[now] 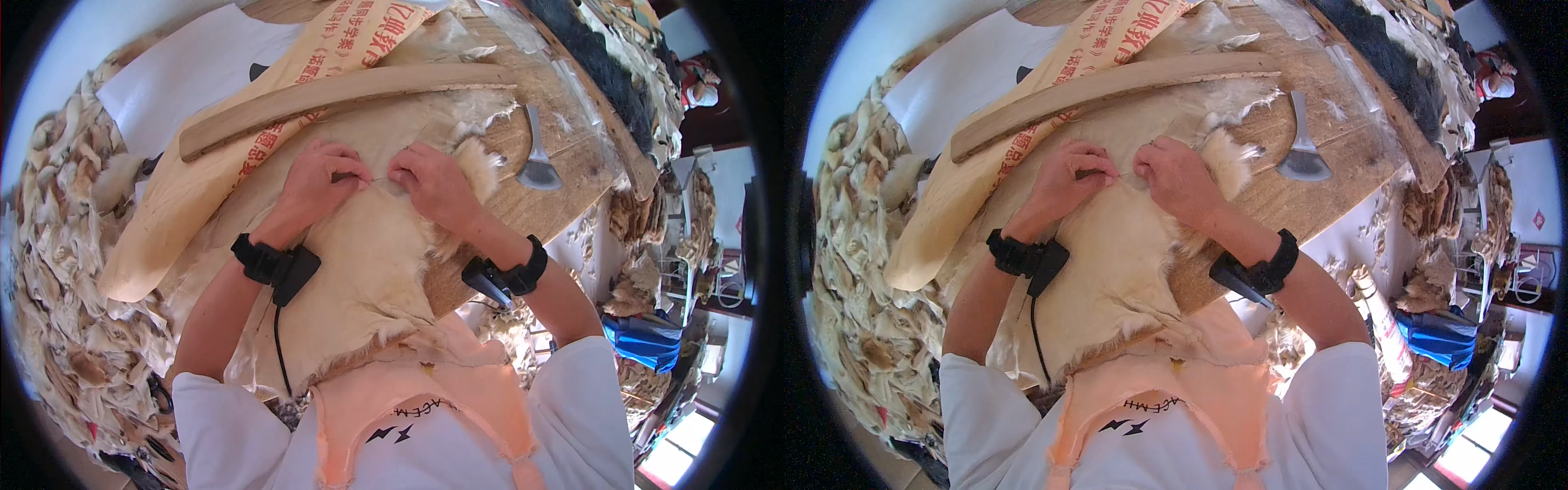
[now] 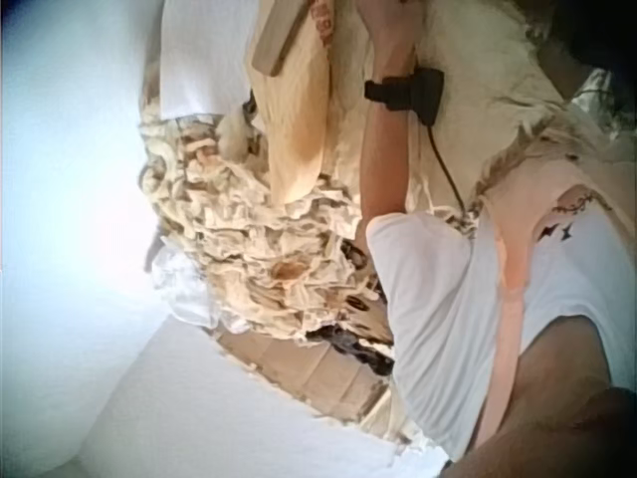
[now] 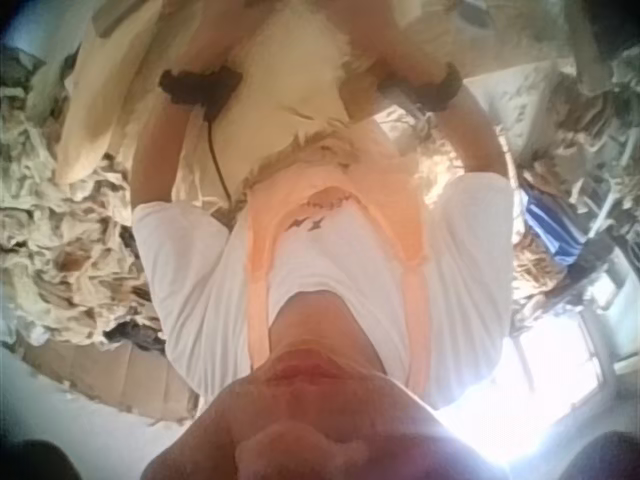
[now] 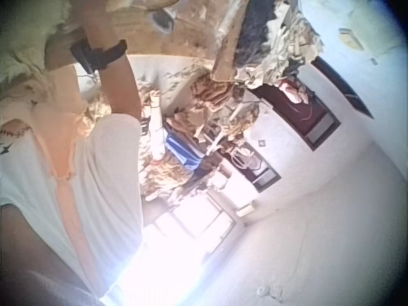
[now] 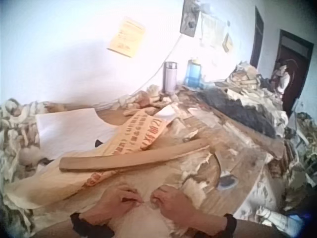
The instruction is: Cutting and sewing together animal hides using a template and a hand knife.
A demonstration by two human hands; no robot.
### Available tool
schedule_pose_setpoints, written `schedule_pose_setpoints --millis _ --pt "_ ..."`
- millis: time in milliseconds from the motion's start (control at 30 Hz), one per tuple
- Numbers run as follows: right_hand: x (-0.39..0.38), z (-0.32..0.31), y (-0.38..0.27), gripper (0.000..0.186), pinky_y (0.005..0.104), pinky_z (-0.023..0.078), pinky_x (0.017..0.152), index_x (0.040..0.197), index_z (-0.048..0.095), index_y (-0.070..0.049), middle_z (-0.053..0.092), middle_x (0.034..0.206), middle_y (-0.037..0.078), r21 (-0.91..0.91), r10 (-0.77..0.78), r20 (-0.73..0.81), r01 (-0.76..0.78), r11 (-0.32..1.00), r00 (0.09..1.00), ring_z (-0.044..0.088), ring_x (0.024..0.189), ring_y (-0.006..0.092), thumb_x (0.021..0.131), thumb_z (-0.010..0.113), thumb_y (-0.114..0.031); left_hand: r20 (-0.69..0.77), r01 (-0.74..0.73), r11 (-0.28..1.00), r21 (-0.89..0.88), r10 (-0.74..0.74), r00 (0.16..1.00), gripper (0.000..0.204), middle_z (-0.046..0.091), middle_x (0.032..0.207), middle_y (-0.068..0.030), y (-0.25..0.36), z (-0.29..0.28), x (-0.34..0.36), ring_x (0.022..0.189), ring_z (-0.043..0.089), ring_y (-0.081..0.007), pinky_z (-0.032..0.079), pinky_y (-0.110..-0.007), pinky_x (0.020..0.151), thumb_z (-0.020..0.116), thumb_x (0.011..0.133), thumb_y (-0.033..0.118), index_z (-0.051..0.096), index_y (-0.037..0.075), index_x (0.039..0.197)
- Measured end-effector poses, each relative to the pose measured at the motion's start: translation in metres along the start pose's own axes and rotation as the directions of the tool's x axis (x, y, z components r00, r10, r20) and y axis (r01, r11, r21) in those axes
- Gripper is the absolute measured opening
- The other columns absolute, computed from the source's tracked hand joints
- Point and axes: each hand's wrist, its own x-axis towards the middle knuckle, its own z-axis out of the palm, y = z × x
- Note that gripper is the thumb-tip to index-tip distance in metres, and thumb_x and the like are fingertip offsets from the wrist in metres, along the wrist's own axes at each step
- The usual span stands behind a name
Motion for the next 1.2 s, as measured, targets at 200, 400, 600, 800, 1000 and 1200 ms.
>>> schedule_pose_setpoints --millis 200,400,600,800,1000,1200 --pt "0.000 0.001 0.000 0.003 0.0414 0.044 0.064 0.075 0.058 -0.007 0.053 0.073 0.012 -0.056 -0.030 0.009 0.030 0.998 1.000 0.055 0.073 0.0322 0.076 0.057 -0.010 0.004 0.011 1.000 0.019 -0.011 1.000 0.010 0.062 0.086 -0.0021 0.004 -0.002 -0.001 0.086 0.055 -0.0203 0.041 -0.031 0.078 0.069 0.069 0.008 0.068 0.009 0.079" --pt "0.007 0.006 -0.011 0.021 0.0389 0.045 0.068 0.086 0.053 0.001 0.053 0.075 0.016 -0.248 -0.060 0.015 0.062 0.967 0.998 0.054 0.074 0.0328 0.075 0.056 -0.018 -0.092 -0.054 0.998 -0.035 0.050 0.995 0.010 0.063 0.085 -0.0024 -0.001 0.006 -0.003 0.082 0.053 -0.0230 0.041 -0.032 0.077 0.069 0.067 0.010 0.068 0.011 0.076" --pt "0.012 0.008 -0.030 0.044 0.0383 0.044 0.076 0.092 0.047 0.005 0.051 0.089 0.018 -0.478 -0.041 0.192 0.130 0.869 0.981 0.051 0.086 0.0309 0.068 0.060 -0.030 -0.136 -0.074 0.997 -0.009 0.072 0.988 0.008 0.064 0.082 -0.0021 -0.003 0.008 -0.003 0.083 0.054 -0.0237 0.041 -0.033 0.077 0.068 0.065 0.011 0.068 0.011 0.073" --pt "0.012 0.016 -0.039 0.038 0.0364 0.048 0.065 0.095 0.047 0.004 0.055 0.077 0.015 -0.479 -0.011 0.171 0.093 0.873 0.985 0.056 0.075 0.0287 0.069 0.058 -0.020 -0.074 -0.026 0.999 0.028 0.028 0.997 0.009 0.064 0.081 -0.0023 -0.005 0.005 -0.002 0.085 0.053 -0.0235 0.042 -0.033 0.077 0.068 0.065 0.010 0.069 0.011 0.074" --pt "0.005 0.012 -0.033 0.027 0.0342 0.045 0.053 0.095 0.049 0.001 0.057 0.072 0.008 -0.557 -0.311 0.185 0.360 0.749 0.932 0.056 0.065 0.0220 0.072 0.054 -0.012 -0.087 -0.021 1.000 -0.002 0.020 0.996 0.011 0.064 0.082 -0.0034 -0.011 0.009 -0.001 0.085 0.053 -0.0249 0.042 -0.034 0.079 0.068 0.066 0.011 0.069 0.010 0.077" --pt "0.008 0.005 -0.035 0.016 0.0321 0.042 0.062 0.086 0.055 -0.007 0.054 0.078 0.005 -0.566 -0.521 0.217 0.541 0.621 0.825 0.052 0.074 0.0188 0.074 0.053 -0.016 -0.128 -0.031 0.999 -0.027 0.027 0.991 0.012 0.064 0.083 -0.0061 -0.016 0.014 0.000 0.085 0.053 -0.0265 0.043 -0.034 0.078 0.066 0.065 0.009 0.067 0.006 0.077"
